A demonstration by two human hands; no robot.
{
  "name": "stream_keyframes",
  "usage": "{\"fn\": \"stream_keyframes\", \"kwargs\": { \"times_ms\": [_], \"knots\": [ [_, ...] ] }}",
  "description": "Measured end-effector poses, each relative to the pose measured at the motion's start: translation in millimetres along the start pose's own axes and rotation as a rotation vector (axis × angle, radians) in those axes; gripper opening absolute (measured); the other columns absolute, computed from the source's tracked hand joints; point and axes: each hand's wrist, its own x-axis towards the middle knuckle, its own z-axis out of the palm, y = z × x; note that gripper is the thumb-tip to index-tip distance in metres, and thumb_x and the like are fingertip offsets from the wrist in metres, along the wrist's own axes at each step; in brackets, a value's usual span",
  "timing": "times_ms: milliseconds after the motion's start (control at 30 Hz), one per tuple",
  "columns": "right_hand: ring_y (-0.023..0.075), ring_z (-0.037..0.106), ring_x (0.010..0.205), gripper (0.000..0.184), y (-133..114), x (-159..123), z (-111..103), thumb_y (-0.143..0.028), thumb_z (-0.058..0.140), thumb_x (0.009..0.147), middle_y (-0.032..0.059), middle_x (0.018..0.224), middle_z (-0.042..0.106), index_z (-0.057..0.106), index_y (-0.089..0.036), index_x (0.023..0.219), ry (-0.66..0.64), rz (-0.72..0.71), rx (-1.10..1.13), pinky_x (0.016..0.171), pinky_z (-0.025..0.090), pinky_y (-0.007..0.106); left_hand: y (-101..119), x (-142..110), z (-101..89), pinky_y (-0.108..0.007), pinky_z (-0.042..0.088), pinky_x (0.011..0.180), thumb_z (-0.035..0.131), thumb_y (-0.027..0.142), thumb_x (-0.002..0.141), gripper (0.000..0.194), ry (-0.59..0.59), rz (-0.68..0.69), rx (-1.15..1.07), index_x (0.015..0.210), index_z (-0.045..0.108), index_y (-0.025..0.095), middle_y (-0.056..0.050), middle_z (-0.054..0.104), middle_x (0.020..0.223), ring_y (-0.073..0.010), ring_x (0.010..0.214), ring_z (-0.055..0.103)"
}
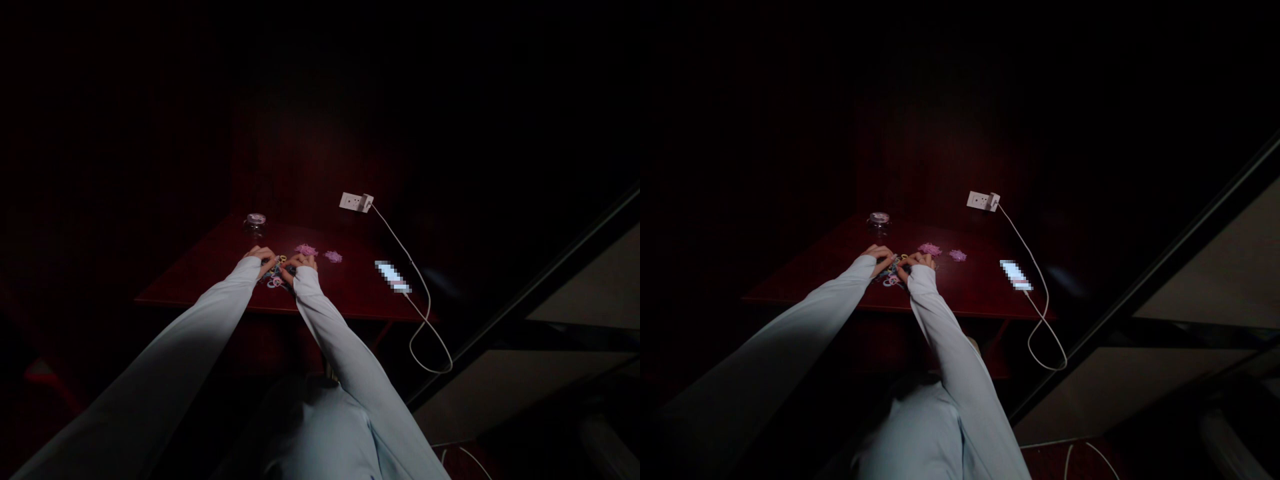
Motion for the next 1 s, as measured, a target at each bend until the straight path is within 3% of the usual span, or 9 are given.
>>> {"fn": "stream_keyframes", "kwargs": {
  "times_ms": [567,1000],
  "knots": [
    [0.0256,0.047,0.115,0.024,-2.2,-1.0,-2.2,-0.035,0.074,0.097,0.005,0.118,0.069,0.08,-0.031,0.12,-0.039,-0.003,0.016,0.1,0.035,0.037,0.6,0.2,-1.7,-0.037,0.046,0.088,0.054,0.043,0.097,0.032,-0.014,0.01,-0.013,0.081,0.073,0.024,-0.004,0.078,0.1,-0.0229,0.092,0.058],
    [0.0257,0.047,0.113,0.018,1.1,-1.1,0.0,-0.035,0.074,0.096,0.005,0.115,0.069,0.082,-0.029,0.111,-0.025,-0.004,0.011,0.098,0.035,0.038,-4.0,-0.1,2.7,-0.036,0.045,0.081,0.054,0.051,0.099,0.038,0.046,0.053,-0.036,0.079,0.073,0.025,-0.003,0.079,0.095,-0.0221,0.087,0.056]
  ]
}}
